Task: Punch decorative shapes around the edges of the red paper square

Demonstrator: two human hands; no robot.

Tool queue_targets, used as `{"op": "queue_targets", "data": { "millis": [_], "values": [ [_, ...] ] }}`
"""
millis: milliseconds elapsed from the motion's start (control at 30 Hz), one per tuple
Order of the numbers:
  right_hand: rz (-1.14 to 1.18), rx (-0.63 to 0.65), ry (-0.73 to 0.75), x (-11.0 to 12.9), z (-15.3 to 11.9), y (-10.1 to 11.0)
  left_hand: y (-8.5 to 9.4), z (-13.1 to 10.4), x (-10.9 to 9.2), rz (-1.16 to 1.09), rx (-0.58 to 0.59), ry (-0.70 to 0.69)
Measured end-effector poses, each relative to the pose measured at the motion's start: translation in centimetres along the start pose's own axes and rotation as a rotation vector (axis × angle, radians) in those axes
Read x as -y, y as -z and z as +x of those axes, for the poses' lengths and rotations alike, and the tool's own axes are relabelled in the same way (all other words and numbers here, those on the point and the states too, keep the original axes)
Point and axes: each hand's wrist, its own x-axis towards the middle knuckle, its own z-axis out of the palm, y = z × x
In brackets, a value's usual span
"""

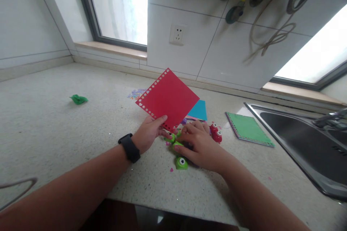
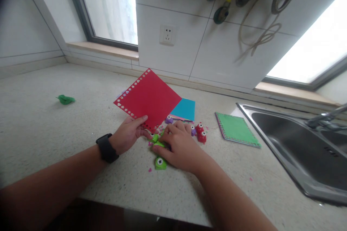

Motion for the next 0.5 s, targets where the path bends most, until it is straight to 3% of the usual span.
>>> {"op": "queue_targets", "data": {
  "millis": [300,500],
  "values": [
    [-0.044,0.008,-0.005,0.1,0.0,-0.4,0.2,0.0,0.2,-0.009,0.057,0.019],
    [0.059,-0.118,-0.01,-1.3,0.0,0.1,0.0,0.0,0.0,0.017,0.028,0.018]
  ]
}}
